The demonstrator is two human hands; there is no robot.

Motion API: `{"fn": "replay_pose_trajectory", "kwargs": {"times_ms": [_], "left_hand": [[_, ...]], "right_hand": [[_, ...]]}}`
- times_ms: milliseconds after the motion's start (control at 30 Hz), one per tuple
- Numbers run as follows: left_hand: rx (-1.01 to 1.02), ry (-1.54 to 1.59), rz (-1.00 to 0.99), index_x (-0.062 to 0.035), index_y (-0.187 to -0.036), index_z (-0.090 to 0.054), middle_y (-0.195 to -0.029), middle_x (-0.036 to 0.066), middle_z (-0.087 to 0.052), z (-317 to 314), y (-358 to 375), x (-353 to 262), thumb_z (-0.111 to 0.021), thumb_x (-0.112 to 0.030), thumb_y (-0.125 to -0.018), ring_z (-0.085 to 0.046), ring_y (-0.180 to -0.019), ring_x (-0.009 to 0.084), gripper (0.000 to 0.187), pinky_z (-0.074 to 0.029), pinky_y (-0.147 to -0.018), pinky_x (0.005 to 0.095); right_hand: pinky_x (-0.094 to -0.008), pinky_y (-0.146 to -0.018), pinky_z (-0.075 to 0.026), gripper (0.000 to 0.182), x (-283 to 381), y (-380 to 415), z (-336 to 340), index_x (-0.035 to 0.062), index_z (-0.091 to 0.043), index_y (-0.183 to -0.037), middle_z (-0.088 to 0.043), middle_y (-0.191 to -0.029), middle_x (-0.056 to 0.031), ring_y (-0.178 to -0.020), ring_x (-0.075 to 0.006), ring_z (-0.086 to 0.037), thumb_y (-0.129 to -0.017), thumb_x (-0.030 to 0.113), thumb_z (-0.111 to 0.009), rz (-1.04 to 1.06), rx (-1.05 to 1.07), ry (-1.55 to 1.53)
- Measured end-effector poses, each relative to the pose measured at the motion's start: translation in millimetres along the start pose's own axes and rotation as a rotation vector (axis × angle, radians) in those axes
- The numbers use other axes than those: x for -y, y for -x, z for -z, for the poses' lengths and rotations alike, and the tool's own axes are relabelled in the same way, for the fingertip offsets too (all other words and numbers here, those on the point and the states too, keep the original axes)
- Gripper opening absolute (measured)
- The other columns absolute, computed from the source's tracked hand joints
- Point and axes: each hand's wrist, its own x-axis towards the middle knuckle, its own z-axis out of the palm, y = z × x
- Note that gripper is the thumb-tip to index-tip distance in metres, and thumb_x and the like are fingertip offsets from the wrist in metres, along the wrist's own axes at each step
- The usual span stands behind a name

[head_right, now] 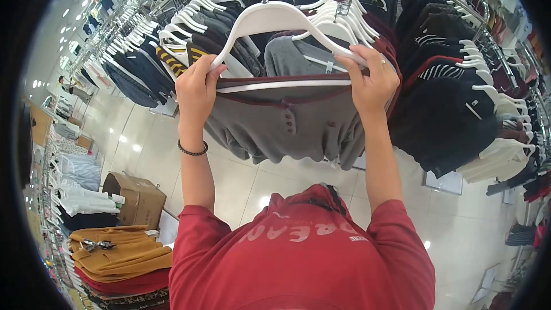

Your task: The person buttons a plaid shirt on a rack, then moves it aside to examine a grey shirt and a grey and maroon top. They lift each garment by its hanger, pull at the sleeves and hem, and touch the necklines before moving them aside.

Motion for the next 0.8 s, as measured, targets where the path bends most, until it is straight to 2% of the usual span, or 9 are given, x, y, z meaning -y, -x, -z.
{"fn": "replay_pose_trajectory", "kwargs": {"times_ms": [67,233,367,467,567,667,800], "left_hand": [[-0.013,0.009,-0.038,-0.0063,-0.085,-0.059,-0.062,0.006,-0.055,-0.8,-8.4,-4.5,-0.064,-0.023,-0.08,-0.052,-0.05,0.0225,0.018,-0.038,-0.047,0.0295],[-0.171,-0.114,-0.036,-0.008,-0.072,-0.057,-0.052,0.004,-0.048,-3.9,-26.9,-9.9,-0.064,-0.031,-0.082,-0.046,-0.044,0.0186,0.026,-0.032,-0.043,0.0293],[-0.208,-0.155,-0.026,-0.0089,-0.073,-0.057,-0.053,0.004,-0.049,-7.5,-20.1,-5.9,-0.064,-0.032,-0.081,-0.046,-0.044,0.0193,0.026,-0.032,-0.043,0.0292],[-0.194,-0.104,-0.011,-0.0093,-0.063,-0.049,-0.049,0.001,-0.044,-9.3,-14.0,-6.1,-0.067,-0.041,-0.075,-0.044,-0.042,0.0183,0.038,-0.03,-0.04,0.029],[-0.142,-0.11,0.076,-0.01,-0.059,-0.048,-0.045,0.001,-0.042,-2.6,-9.0,-5.6,-0.068,-0.043,-0.074,-0.041,-0.038,0.0179,0.042,-0.028,-0.038,0.0286],[-0.214,-0.209,0.073,-0.0103,-0.056,-0.047,-0.043,0.001,-0.04,8.8,-9.3,-3.4,-0.068,-0.044,-0.074,-0.038,-0.036,0.0177,0.043,-0.026,-0.037,0.0284],[-0.239,-0.24,0.083,-0.0098,-0.056,-0.046,-0.044,0.003,-0.04,18.9,-4.6,12.0,-0.068,-0.044,-0.075,-0.037,-0.037,0.0189,0.044,-0.026,-0.038,0.0295]], "right_hand": [[-0.0254,-0.055,-0.044,0.024,-1.9,-3.5,-2.8,0.0035,-0.064,-0.085,-0.064,-0.072,-0.0075,-0.059,-0.0168,-0.059,-0.068,0.013,-0.077,-0.007,-0.006,-0.013],[-0.025,-0.058,-0.046,0.026,12.2,-15.7,-3.7,0.0026,-0.064,-0.086,-0.065,-0.074,-0.008,-0.062,-0.016,-0.061,-0.067,0.014,-0.078,-0.118,-0.027,-0.069],[-0.0243,-0.059,-0.046,0.026,19.7,-12.9,-0.5,0.0023,-0.064,-0.086,-0.065,-0.075,-0.0074,-0.063,-0.0145,-0.061,-0.067,0.013,-0.078,-0.131,-0.002,-0.054],[-0.0245,-0.058,-0.046,0.026,24.6,-10.9,0.3,0.0027,-0.064,-0.086,-0.065,-0.073,-0.007,-0.062,-0.0146,-0.06,-0.066,0.012,-0.078,-0.203,0.039,-0.101],[-0.0244,-0.06,-0.046,0.027,22.0,-2.9,-0.8,0.0028,-0.064,-0.087,-0.064,-0.074,-0.0066,-0.064,-0.0149,-0.061,-0.066,0.012,-0.078,-0.215,0.056,-0.111],[-0.0248,-0.062,-0.046,0.027,29.0,-1.4,-0.7,0.0028,-0.064,-0.087,-0.065,-0.076,-0.0069,-0.067,-0.0149,-0.061,-0.066,0.011,-0.078,-0.106,0.101,-0.108],[-0.0244,-0.069,-0.047,0.028,18.8,16.5,-0.3,0.0021,-0.064,-0.089,-0.065,-0.082,-0.0078,-0.074,-0.0146,-0.062,-0.066,0.008,-0.078,-0.286,0.129,-0.224]]}}
